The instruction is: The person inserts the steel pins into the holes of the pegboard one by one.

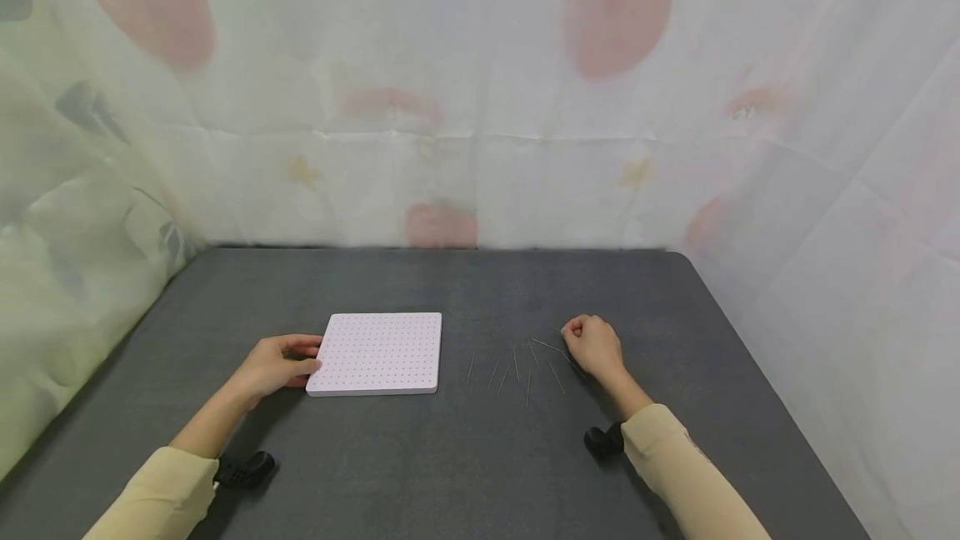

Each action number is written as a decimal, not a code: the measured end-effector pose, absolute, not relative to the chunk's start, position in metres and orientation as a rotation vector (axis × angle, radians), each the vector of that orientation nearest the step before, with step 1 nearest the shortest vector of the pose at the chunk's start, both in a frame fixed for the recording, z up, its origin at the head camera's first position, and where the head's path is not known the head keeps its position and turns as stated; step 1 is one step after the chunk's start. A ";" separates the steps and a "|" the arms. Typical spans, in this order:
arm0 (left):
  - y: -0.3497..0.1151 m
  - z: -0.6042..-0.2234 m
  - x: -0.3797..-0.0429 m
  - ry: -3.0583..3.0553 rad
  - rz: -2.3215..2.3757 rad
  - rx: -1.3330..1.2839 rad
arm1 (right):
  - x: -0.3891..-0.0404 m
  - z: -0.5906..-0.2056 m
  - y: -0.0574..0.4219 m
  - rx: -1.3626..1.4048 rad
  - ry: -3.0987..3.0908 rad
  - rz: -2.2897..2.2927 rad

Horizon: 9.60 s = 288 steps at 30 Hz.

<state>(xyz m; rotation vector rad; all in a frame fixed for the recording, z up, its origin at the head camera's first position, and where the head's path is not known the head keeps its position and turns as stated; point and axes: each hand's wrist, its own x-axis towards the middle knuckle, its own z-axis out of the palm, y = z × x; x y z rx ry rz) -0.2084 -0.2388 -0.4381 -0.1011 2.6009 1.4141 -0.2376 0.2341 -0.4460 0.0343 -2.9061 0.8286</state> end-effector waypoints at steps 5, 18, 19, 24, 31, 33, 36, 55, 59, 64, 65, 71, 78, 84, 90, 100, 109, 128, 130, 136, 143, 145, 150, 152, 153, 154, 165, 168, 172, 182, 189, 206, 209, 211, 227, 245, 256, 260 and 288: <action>-0.240 -0.439 -0.208 2.598 1.419 -0.097 | -0.243 -0.438 0.222 0.079 -2.878 0.887; -0.240 -0.439 -0.209 2.582 1.448 -0.108 | -0.250 -0.428 0.182 0.199 -2.863 1.047; -0.240 -0.439 -0.209 2.580 1.451 -0.110 | -0.251 -0.427 0.179 0.210 -2.858 1.049; -0.239 -0.439 -0.208 2.582 1.460 -0.095 | -0.255 -0.421 0.160 0.263 -2.836 1.077; -0.238 -0.438 -0.208 2.588 1.441 -0.097 | -0.259 -0.411 0.134 0.366 -2.828 1.129; -0.238 -0.438 -0.208 2.588 1.441 -0.100 | -0.260 -0.409 0.125 0.390 -2.826 1.144; -0.239 -0.438 -0.208 2.583 1.445 -0.101 | -0.261 -0.407 0.113 0.436 -2.813 1.162; -0.238 -0.437 -0.207 2.562 1.483 -0.100 | -0.263 -0.406 0.053 0.641 -2.791 1.263; -0.238 -0.437 -0.206 2.569 1.472 -0.109 | -0.262 -0.408 0.043 0.656 -2.780 1.284; -0.238 -0.437 -0.207 2.572 1.468 -0.100 | -0.262 -0.410 0.033 0.649 -2.770 1.302; -0.239 -0.437 -0.207 2.570 1.471 -0.098 | -0.263 -0.410 0.031 0.644 -2.768 1.300; -0.239 -0.437 -0.207 2.568 1.475 -0.093 | -0.266 -0.415 0.020 0.655 -2.742 1.251; -0.238 -0.437 -0.207 2.552 1.490 -0.098 | -0.268 -0.420 0.007 0.648 -2.736 1.169; -0.238 -0.438 -0.207 2.562 1.487 -0.093 | -0.268 -0.421 0.000 0.626 -2.738 1.133; -0.237 -0.438 -0.207 2.548 1.507 -0.088 | -0.269 -0.424 -0.003 0.626 -2.764 1.096; -0.236 -0.437 -0.205 2.565 1.484 -0.103 | -0.271 -0.428 -0.004 0.643 -2.785 1.038; -0.236 -0.438 -0.205 2.572 1.470 -0.107 | -0.273 -0.430 -0.004 0.676 -2.785 0.974; -0.234 -0.437 -0.206 2.554 1.491 -0.104 | -0.272 -0.434 -0.003 0.705 -2.829 0.921; -0.234 -0.437 -0.205 2.558 1.487 -0.111 | -0.272 -0.433 -0.002 0.716 -2.840 0.916; -0.237 -0.436 -0.203 2.564 1.479 -0.116 | -0.270 -0.420 0.005 0.772 -2.833 0.906; -0.238 -0.435 -0.202 2.562 1.485 -0.112 | -0.268 -0.406 0.023 0.877 -2.782 0.937; -0.239 -0.435 -0.202 2.563 1.482 -0.113 | -0.268 -0.403 0.029 0.903 -2.765 0.937; -0.239 -0.435 -0.202 2.565 1.479 -0.124 | -0.266 -0.398 0.043 0.917 -2.773 0.966; -0.239 -0.436 -0.203 2.567 1.477 -0.126 | -0.266 -0.397 0.049 0.921 -2.771 0.971; -0.238 -0.437 -0.204 2.568 1.477 -0.129 | -0.266 -0.397 0.052 0.922 -2.769 0.971; -0.238 -0.437 -0.204 2.569 1.476 -0.133 | -0.266 -0.397 0.056 0.922 -2.766 0.969; -0.238 -0.437 -0.204 2.571 1.478 -0.137 | -0.265 -0.403 0.101 0.869 -2.730 1.039; -0.237 -0.437 -0.204 2.565 1.484 -0.143 | -0.265 -0.404 0.114 0.839 -2.721 1.052; -0.238 -0.437 -0.205 2.565 1.480 -0.159 | -0.266 -0.406 0.133 0.786 -2.723 1.061; -0.240 -0.439 -0.208 2.575 1.467 -0.163 | -0.263 -0.417 0.178 0.617 -2.791 1.103; -0.240 -0.440 -0.208 2.577 1.470 -0.163 | -0.257 -0.428 0.200 0.598 -2.838 1.091; -0.239 -0.440 -0.207 2.575 1.473 -0.161 | -0.246 -0.445 0.233 0.560 -2.949 1.029; -0.239 -0.440 -0.206 2.580 1.471 -0.153 | -0.244 -0.444 0.233 0.564 -2.965 1.023; -0.240 -0.440 -0.206 2.580 1.474 -0.149 | -0.243 -0.444 0.234 0.567 -2.972 1.020; -0.239 -0.441 -0.207 2.585 1.469 -0.174 | -0.246 -0.451 0.233 0.583 -2.972 0.956; -0.237 -0.438 -0.207 2.599 1.456 -0.181 | -0.246 -0.453 0.228 0.541 -2.993 0.829; -0.237 -0.438 -0.205 2.595 1.445 -0.188 | -0.244 -0.452 0.223 0.493 -2.997 0.816; -0.238 -0.438 -0.206 2.605 1.438 -0.189 | -0.243 -0.451 0.223 0.485 -2.997 0.823; -0.239 -0.440 -0.207 2.603 1.439 -0.187 | -0.250 -0.430 0.210 0.458 -2.954 0.937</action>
